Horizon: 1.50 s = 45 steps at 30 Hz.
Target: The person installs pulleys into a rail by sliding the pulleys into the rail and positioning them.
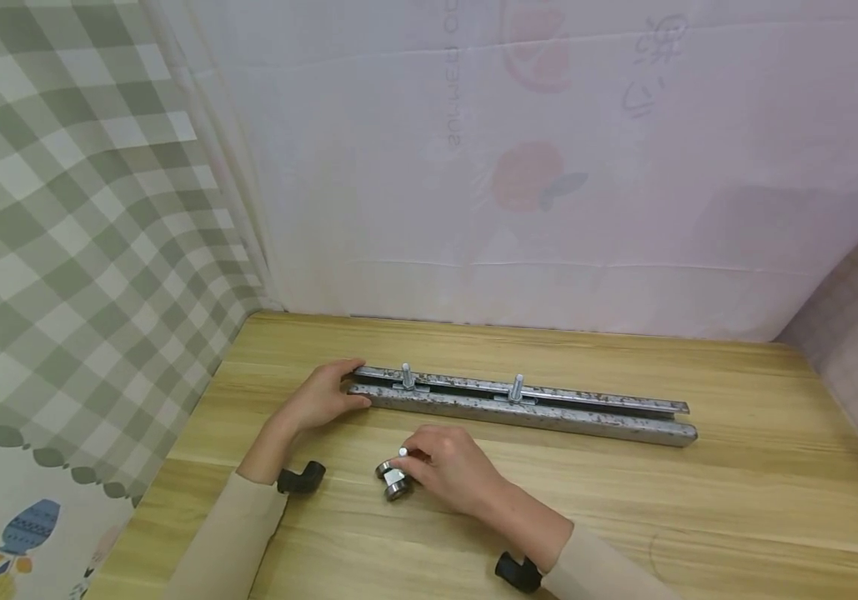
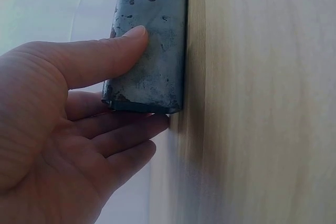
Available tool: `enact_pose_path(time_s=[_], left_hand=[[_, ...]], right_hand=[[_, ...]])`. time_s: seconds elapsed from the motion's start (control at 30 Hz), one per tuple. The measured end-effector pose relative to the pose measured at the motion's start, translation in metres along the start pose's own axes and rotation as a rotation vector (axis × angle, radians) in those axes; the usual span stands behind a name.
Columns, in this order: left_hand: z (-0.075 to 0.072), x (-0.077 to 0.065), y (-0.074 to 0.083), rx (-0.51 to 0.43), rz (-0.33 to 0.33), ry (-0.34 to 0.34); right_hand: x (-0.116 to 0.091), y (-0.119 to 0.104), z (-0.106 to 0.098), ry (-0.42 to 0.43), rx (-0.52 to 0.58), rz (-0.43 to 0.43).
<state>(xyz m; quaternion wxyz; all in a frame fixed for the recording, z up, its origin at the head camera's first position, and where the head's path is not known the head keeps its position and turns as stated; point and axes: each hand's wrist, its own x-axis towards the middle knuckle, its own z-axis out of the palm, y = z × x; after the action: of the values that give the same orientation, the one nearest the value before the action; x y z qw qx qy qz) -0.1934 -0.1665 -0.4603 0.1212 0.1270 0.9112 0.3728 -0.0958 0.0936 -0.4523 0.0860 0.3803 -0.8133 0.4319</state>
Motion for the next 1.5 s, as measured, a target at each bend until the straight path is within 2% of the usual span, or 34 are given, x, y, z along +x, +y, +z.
enact_pose_path(time_s=[0.2, 0.67, 1.03, 1.5], left_hand=[[0.000, 0.000, 0.001, 0.000, 0.000, -0.007], [0.000, -0.001, -0.001, 0.002, 0.000, -0.005], [0.002, -0.002, -0.001, 0.003, -0.014, -0.001], [0.001, -0.002, 0.001, 0.001, -0.014, 0.003]], right_hand=[[-0.004, 0.001, -0.003, 0.022, -0.034, -0.007], [-0.014, 0.003, -0.014, 0.053, -0.130, 0.055], [-0.021, 0.011, -0.020, 0.132, -0.169, -0.003], [-0.033, 0.013, -0.036, 0.144, -0.186, 0.123]])
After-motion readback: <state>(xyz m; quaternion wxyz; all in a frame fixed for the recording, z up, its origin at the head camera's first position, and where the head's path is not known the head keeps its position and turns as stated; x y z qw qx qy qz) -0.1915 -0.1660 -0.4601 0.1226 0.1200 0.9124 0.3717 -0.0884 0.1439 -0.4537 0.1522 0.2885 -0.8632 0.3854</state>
